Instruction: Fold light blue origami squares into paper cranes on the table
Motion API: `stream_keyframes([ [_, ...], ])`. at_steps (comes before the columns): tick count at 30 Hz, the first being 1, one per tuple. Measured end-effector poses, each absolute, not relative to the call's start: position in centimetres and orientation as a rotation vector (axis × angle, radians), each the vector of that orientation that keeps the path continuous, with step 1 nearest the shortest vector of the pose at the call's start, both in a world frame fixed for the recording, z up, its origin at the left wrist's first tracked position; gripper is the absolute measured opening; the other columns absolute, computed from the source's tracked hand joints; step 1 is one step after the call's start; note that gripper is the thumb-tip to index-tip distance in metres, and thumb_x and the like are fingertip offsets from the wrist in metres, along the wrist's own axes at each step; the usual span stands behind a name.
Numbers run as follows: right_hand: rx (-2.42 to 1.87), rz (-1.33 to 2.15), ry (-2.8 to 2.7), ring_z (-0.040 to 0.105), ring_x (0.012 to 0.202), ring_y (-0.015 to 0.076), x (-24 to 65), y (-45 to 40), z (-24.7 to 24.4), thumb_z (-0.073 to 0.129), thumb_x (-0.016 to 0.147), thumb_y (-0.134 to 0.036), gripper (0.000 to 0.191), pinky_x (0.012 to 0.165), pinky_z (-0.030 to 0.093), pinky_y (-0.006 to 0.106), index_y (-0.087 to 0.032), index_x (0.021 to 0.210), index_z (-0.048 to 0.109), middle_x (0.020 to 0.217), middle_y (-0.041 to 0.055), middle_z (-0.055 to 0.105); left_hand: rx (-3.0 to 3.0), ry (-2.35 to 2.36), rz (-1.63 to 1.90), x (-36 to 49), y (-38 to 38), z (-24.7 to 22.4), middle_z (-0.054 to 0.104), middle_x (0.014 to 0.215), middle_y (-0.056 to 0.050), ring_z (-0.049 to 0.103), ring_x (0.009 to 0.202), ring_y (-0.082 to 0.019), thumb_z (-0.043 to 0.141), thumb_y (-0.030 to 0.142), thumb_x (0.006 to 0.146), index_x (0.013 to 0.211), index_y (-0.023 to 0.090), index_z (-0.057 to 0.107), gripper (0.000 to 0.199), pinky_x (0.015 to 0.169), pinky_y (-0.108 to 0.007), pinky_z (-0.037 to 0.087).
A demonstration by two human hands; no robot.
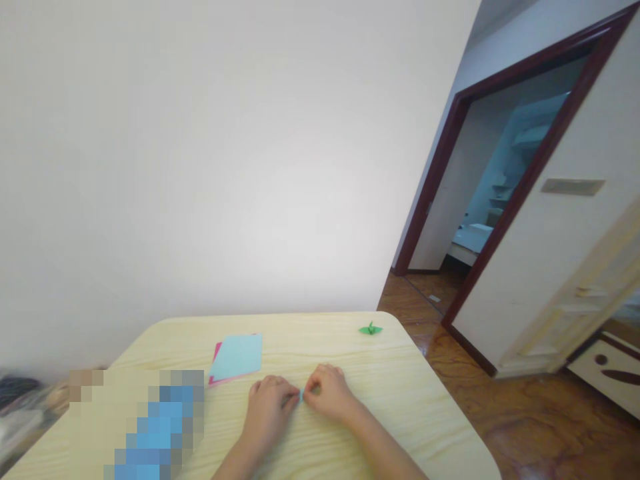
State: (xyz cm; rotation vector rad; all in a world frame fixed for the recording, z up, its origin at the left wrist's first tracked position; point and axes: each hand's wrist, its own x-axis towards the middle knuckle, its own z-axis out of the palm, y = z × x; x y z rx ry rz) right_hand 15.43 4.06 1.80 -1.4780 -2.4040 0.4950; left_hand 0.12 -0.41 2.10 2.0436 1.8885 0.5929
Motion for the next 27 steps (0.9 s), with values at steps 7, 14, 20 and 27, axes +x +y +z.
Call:
stream_keyframes([
  [7, -1.511, 0.510, -2.388, 0.058, 0.084, 0.0175, 15.23, 4.17, 1.84, 0.055, 0.073, -0.031, 0.016, 0.079, 0.035, 0.029, -0.022, 0.070, 0.068, 0.080, 0.0022, 0.067, 2.012, 1.910, 0.564, 0.21, -0.30, 2.25, 0.069, 0.089, 0.001, 0.055, 0.094, -0.018, 0.056, 0.022, 0.076, 0.081, 0.028, 0.069, 0.015, 0.082, -0.030, 0.029],
  [14, -1.529, 0.494, -2.351, 0.056, 0.086, 0.0189, 15.10, 4.01, 1.81, 0.057, 0.073, -0.030, 0.014, 0.079, 0.034, 0.031, -0.020, 0.070, 0.067, 0.083, 0.0041, 0.065, 2.000, 1.920, 0.604, 0.25, -0.30, 2.19, 0.069, 0.086, 0.002, 0.056, 0.092, -0.018, 0.055, 0.019, 0.074, 0.079, 0.028, 0.069, 0.018, 0.082, -0.030, 0.029],
  [20, -1.511, 0.509, -2.360, 0.055, 0.089, 0.0189, 15.14, 4.00, 1.92, 0.058, 0.072, -0.029, 0.012, 0.080, 0.033, 0.030, -0.020, 0.070, 0.066, 0.085, 0.0042, 0.064, 1.999, 1.910, 0.660, 0.32, -0.33, 2.10, 0.069, 0.084, 0.002, 0.056, 0.089, -0.018, 0.054, 0.021, 0.075, 0.076, 0.028, 0.069, 0.016, 0.081, -0.030, 0.029],
  [27, -1.513, 0.516, -2.267, 0.054, 0.084, 0.0185, 15.18, 4.06, 1.32, 0.063, 0.067, -0.027, 0.012, 0.078, 0.033, 0.029, -0.019, 0.075, 0.060, 0.082, 0.0030, 0.063, 1.964, 1.937, 0.662, 0.46, -0.20, 1.79, 0.069, 0.081, 0.001, 0.057, 0.087, -0.018, 0.057, 0.022, 0.073, 0.074, 0.026, 0.068, 0.012, 0.078, -0.030, 0.030],
])
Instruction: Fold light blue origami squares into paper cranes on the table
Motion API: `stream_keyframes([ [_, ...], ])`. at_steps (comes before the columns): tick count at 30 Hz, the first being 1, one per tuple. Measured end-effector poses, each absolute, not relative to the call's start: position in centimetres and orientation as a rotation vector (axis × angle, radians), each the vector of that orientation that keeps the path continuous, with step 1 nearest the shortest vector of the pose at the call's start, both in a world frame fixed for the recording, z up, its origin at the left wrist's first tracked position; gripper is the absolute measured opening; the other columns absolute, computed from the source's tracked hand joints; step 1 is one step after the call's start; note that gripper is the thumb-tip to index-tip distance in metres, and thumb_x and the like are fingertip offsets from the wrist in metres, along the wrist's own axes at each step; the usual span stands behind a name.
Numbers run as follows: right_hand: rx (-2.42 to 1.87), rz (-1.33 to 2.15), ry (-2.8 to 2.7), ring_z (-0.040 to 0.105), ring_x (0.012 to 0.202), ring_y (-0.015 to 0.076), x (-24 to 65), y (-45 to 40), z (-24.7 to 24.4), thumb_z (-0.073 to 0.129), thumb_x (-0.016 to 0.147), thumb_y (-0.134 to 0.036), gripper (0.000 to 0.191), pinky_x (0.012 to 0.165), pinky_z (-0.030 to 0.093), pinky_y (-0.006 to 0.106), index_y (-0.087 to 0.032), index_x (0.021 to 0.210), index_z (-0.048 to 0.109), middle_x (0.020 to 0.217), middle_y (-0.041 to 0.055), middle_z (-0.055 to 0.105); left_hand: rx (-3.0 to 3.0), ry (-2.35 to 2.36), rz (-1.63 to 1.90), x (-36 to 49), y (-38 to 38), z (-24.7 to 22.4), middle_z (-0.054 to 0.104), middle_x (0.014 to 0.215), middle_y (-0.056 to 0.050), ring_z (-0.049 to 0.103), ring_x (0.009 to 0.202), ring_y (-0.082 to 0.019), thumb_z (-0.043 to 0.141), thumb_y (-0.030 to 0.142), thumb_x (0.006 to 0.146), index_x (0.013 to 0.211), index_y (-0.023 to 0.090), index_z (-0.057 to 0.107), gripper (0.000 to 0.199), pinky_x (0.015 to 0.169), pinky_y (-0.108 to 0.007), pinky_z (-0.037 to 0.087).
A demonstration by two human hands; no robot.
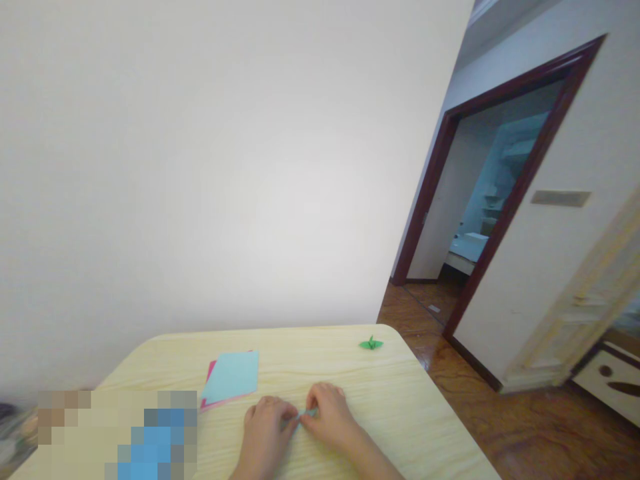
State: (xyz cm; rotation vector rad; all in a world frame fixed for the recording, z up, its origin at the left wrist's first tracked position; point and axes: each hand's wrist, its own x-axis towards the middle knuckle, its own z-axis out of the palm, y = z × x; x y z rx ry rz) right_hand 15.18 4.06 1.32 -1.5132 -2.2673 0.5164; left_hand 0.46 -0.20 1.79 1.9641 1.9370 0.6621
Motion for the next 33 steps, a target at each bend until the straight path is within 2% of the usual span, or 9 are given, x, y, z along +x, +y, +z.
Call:
stream_keyframes([
  [3, -1.534, 0.535, -2.207, 0.054, 0.078, 0.0175, 15.2, 4.1, 1.1, 0.067, 0.062, -0.025, 0.019, 0.075, 0.033, 0.028, -0.018, 0.078, 0.058, 0.080, 0.0015, 0.062, 1.959, 1.938, 0.651, 0.4, -0.1, 1.7, 0.069, 0.080, 0.001, 0.057, 0.086, -0.019, 0.058, 0.023, 0.072, 0.073, 0.026, 0.068, 0.011, 0.077, -0.029, 0.031],
  [15, -1.470, 0.687, -2.165, 0.055, 0.079, 0.0153, 15.8, 4.5, 1.1, 0.057, 0.061, -0.007, 0.021, 0.074, 0.035, 0.025, -0.019, 0.079, 0.059, 0.082, 0.0002, 0.063, 2.004, 1.936, 0.623, 0.6, -0.4, 2.2, 0.068, 0.082, 0.000, 0.057, 0.088, -0.019, 0.054, 0.018, 0.071, 0.078, 0.026, 0.067, 0.016, 0.079, -0.029, 0.031],
  [20, -1.419, 0.637, -2.162, 0.053, 0.091, 0.0191, 15.9, 4.0, 0.4, 0.064, 0.061, -0.016, 0.031, 0.082, 0.032, 0.029, -0.021, 0.091, 0.060, 0.092, 0.0026, 0.061, 2.004, 1.948, 0.600, 0.5, -0.3, 2.0, 0.068, 0.086, -0.001, 0.057, 0.091, -0.019, 0.054, 0.017, 0.070, 0.091, 0.025, 0.066, 0.025, 0.080, -0.031, 0.031],
  [25, -1.442, 0.584, -2.176, 0.050, 0.097, 0.0226, 15.7, 3.5, 0.4, 0.069, 0.061, -0.023, 0.021, 0.084, 0.031, 0.032, -0.022, 0.082, 0.064, 0.094, 0.0044, 0.059, 2.049, 1.910, 0.577, 0.4, 0.0, 2.0, 0.068, 0.085, 0.000, 0.057, 0.091, -0.020, 0.053, 0.018, 0.071, 0.081, 0.027, 0.068, 0.021, 0.081, -0.032, 0.030],
  [29, -1.397, 0.570, -2.183, 0.051, 0.093, 0.0212, 15.6, 3.0, 1.1, 0.067, 0.063, -0.019, 0.021, 0.082, 0.032, 0.031, -0.021, 0.084, 0.061, 0.093, 0.0030, 0.060, 2.049, 1.868, 0.560, 0.1, 0.4, 2.3, 0.068, 0.088, -0.001, 0.058, 0.091, -0.019, 0.051, 0.020, 0.073, 0.079, 0.026, 0.068, 0.019, 0.077, -0.029, 0.033],
  [33, -1.294, 0.584, -2.183, 0.052, 0.088, 0.0197, 15.6, 2.2, 1.7, 0.063, 0.066, -0.012, 0.019, 0.082, 0.033, 0.032, -0.021, 0.083, 0.059, 0.088, 0.0010, 0.062, 2.038, 1.865, 0.597, -0.3, 0.4, 1.7, 0.069, 0.079, -0.001, 0.060, 0.082, -0.020, 0.051, 0.018, 0.071, 0.073, 0.024, 0.067, 0.017, 0.074, -0.029, 0.034],
])
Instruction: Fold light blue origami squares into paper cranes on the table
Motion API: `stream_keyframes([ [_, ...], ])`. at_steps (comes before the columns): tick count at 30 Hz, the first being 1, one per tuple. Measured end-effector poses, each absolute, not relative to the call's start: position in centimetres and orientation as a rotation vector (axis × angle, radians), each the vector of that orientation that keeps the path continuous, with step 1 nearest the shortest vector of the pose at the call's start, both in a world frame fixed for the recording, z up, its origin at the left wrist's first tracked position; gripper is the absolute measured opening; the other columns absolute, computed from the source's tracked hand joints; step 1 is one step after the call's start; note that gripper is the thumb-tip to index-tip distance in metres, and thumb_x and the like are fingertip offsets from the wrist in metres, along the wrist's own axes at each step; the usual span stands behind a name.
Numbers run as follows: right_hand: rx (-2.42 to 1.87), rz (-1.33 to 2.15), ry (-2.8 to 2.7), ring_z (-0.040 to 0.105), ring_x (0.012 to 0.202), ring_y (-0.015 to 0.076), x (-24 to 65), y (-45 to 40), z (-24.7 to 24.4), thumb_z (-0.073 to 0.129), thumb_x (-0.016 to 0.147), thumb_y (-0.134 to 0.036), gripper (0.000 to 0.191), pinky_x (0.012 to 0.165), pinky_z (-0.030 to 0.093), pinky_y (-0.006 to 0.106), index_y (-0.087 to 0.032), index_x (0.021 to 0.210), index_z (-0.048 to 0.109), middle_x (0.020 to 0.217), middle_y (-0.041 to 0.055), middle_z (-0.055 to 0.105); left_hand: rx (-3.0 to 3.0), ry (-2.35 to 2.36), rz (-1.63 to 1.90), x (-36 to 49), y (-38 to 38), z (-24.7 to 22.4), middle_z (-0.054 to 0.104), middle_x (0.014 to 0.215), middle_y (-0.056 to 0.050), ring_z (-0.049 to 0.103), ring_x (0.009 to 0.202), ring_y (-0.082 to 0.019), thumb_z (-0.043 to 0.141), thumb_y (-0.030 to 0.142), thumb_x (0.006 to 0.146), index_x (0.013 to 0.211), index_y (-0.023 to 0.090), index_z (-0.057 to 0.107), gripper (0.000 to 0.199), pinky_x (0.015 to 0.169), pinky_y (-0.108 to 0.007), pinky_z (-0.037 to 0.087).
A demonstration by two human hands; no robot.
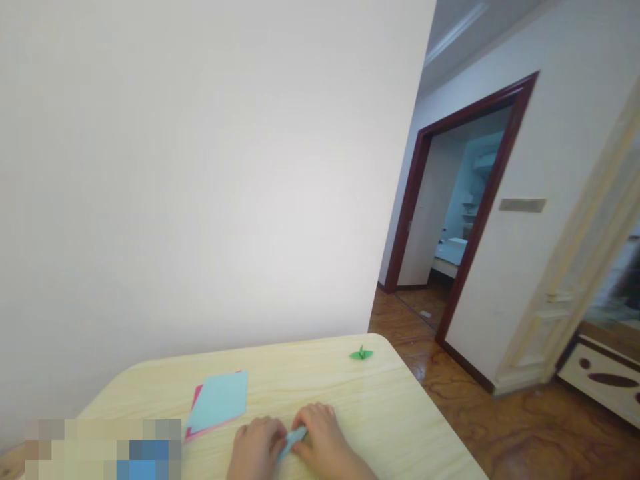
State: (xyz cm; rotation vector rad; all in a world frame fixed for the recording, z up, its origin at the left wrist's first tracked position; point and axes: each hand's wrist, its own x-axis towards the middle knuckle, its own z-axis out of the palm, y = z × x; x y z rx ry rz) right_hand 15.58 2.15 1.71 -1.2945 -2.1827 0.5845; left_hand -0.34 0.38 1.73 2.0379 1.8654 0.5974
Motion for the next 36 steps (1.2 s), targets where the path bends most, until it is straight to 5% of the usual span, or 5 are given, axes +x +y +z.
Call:
stream_keyframes([
  [6, -1.188, 0.712, -1.825, 0.054, 0.086, 0.0181, 15.6, 1.7, 2.0, 0.057, 0.064, -0.005, 0.037, 0.080, 0.041, 0.028, -0.019, 0.098, 0.055, 0.096, 0.0043, 0.058, 1.730, 1.600, 0.941, -0.6, 0.8, 0.0, 0.069, 0.070, -0.004, 0.061, 0.069, -0.021, 0.052, 0.028, 0.070, 0.073, 0.018, 0.065, 0.017, 0.065, -0.027, 0.042],
  [14, -1.234, 0.919, -1.552, 0.056, 0.059, 0.0164, 14.4, 0.5, 2.7, 0.056, 0.071, -0.018, 0.004, 0.055, 0.043, 0.024, -0.015, 0.071, 0.059, 0.064, 0.0023, 0.061, 1.352, 1.251, 1.236, 0.5, -0.1, 2.5, 0.066, 0.062, -0.002, 0.061, 0.067, -0.022, 0.062, 0.061, 0.058, 0.065, 0.018, 0.062, 0.043, 0.065, -0.029, 0.047],
  [32, -1.298, 0.775, -1.581, 0.050, 0.053, 0.0125, 14.5, -0.2, 4.6, 0.055, 0.067, -0.014, 0.005, 0.050, 0.037, 0.020, -0.016, 0.064, 0.057, 0.056, -0.0018, 0.054, 1.511, 1.284, 1.337, 1.5, -1.6, 3.4, 0.067, 0.062, -0.001, 0.063, 0.062, -0.019, 0.057, 0.062, 0.067, 0.068, 0.019, 0.062, 0.043, 0.060, -0.026, 0.050],
  [36, -1.320, 0.764, -1.588, 0.048, 0.050, 0.0118, 14.8, -0.1, 4.4, 0.055, 0.067, -0.014, 0.006, 0.048, 0.036, 0.020, -0.016, 0.062, 0.057, 0.053, -0.0032, 0.051, 1.533, 1.268, 1.278, 1.5, -1.9, 3.8, 0.071, 0.072, -0.004, 0.066, 0.071, -0.021, 0.056, 0.064, 0.066, 0.071, 0.020, 0.065, 0.045, 0.070, -0.027, 0.052],
])
